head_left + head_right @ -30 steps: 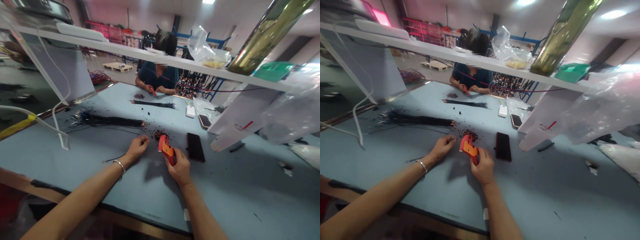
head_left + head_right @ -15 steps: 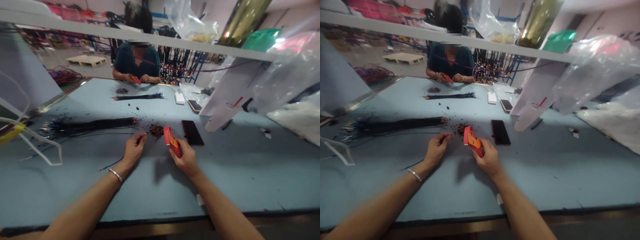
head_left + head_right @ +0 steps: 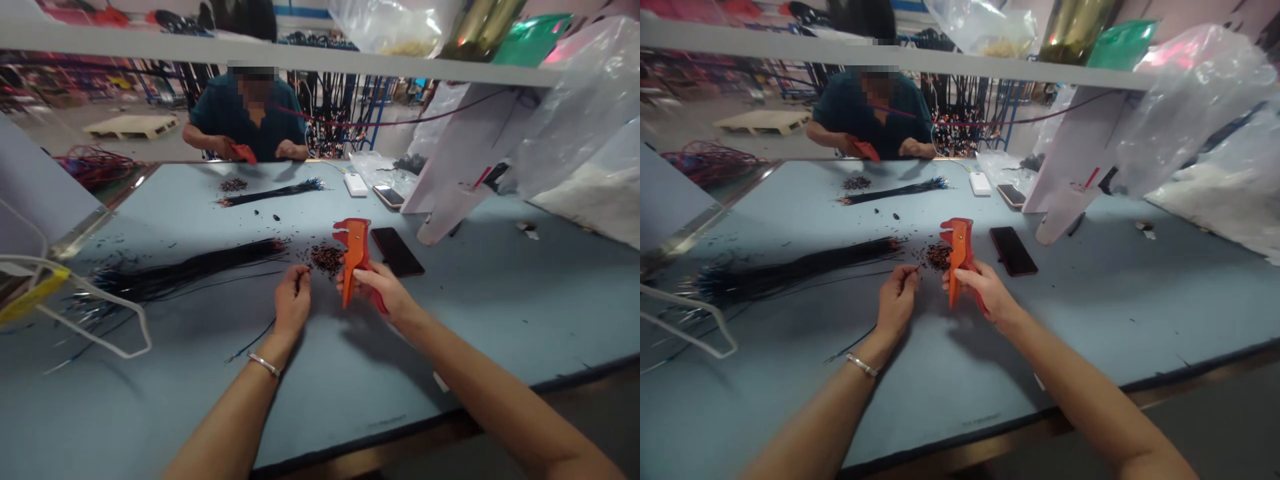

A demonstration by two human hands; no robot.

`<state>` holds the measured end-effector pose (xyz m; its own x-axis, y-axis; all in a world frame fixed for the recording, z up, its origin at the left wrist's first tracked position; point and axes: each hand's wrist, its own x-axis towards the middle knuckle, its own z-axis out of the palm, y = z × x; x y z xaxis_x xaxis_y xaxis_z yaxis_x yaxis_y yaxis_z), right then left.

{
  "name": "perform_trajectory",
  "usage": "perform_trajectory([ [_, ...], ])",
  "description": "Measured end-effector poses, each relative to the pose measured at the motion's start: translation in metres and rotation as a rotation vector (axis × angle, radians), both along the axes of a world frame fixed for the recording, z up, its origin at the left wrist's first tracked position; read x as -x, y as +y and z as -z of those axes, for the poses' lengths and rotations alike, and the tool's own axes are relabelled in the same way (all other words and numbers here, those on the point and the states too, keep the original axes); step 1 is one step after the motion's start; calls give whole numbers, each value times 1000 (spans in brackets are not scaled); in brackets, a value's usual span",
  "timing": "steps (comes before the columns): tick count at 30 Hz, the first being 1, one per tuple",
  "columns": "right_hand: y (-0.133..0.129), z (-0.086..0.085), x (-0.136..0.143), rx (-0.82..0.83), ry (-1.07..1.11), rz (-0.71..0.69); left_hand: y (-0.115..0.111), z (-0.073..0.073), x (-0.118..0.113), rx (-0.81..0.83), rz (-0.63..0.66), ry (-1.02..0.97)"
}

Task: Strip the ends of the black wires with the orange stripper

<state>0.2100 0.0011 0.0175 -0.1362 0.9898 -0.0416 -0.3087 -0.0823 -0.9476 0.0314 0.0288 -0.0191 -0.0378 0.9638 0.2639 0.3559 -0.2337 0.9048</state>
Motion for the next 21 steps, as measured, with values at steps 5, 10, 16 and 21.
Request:
perform_trajectory([
  [5, 1, 17, -1, 49, 254, -142, 0, -1, -1, -1, 37, -14],
  [10, 0, 27, -4, 140, 336, -207, 0, -1, 1, -40, -11, 19],
  [16, 4, 30, -2, 164, 353, -240, 6, -10, 0, 101, 38, 76],
  [21, 3, 35, 1, 135, 331, -225, 15, -15, -4, 102, 88, -22],
])
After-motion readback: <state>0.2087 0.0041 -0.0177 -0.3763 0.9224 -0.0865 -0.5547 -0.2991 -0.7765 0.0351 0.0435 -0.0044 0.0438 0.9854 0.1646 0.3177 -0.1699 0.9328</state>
